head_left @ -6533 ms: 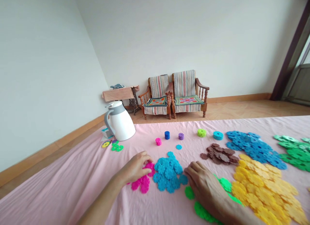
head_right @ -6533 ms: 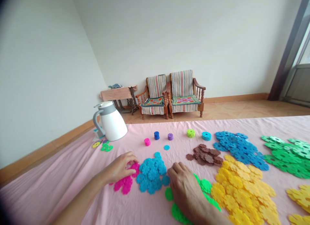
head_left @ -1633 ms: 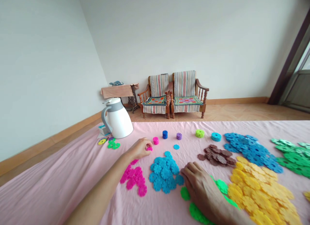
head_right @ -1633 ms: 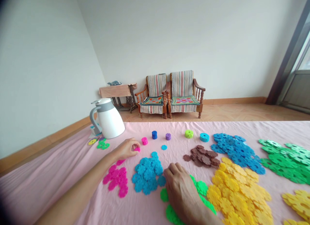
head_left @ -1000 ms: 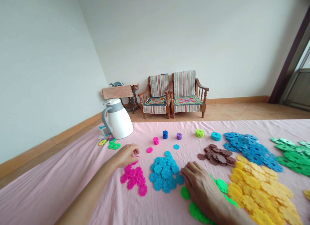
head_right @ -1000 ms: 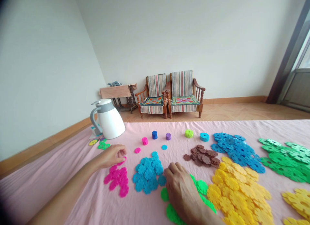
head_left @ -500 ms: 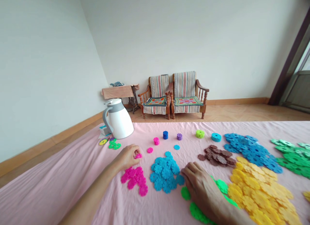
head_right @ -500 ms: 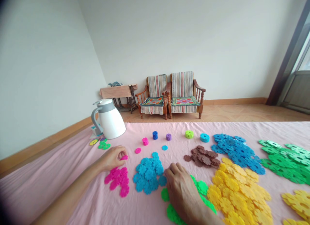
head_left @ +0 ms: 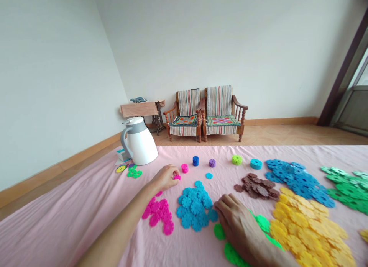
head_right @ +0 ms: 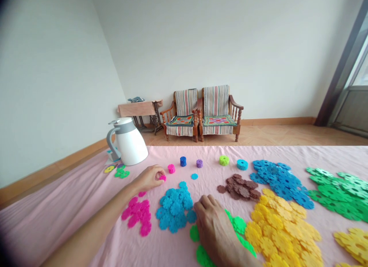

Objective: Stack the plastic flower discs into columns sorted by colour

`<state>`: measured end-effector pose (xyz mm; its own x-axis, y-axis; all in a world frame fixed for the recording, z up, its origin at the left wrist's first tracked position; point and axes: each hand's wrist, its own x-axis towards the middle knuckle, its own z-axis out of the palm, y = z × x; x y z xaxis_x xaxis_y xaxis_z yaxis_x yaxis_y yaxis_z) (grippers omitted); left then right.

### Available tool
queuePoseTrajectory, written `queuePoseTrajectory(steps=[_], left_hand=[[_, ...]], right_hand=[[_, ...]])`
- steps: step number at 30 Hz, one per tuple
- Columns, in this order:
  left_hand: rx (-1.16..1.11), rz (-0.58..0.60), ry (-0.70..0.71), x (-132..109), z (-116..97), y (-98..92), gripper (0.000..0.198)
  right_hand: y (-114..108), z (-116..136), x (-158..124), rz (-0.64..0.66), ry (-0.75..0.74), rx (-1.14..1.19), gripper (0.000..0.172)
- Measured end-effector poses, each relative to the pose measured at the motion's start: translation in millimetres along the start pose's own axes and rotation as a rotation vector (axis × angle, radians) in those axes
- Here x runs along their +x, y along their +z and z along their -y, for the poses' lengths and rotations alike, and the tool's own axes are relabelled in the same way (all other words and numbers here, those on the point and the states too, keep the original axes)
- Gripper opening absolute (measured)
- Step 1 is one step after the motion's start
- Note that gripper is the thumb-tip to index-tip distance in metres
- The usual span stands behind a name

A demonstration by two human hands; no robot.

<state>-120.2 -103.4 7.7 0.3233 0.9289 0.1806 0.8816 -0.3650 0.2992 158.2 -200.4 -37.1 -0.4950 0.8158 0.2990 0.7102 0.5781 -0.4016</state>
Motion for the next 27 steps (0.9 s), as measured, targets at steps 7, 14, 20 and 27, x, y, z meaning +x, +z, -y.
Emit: queuePoseTrajectory(steps=[7, 14, 20, 27], left_hand=[[0.023, 0.041, -0.016, 2, -1, 0.9, 0.015], [0.016, 0.012, -0.033, -4, -1, -5.5, 0.021], [0.064, 0.108, -0.124, -33, 10, -24.1, 0.014], [0.139, 0.18, -0.241, -61, 25, -26.8, 0.016]], right_hand=[[-2, 1, 1, -0.009, 0.001, -0.009, 0.026], [-2, 1, -1, -0.02, -0.007, -0.026, 0.025], [0, -1, -1, -0.027, -0.018, -0.029, 0.026], [2, -2, 0, -0.044, -0.027, -0.035, 0.027]])
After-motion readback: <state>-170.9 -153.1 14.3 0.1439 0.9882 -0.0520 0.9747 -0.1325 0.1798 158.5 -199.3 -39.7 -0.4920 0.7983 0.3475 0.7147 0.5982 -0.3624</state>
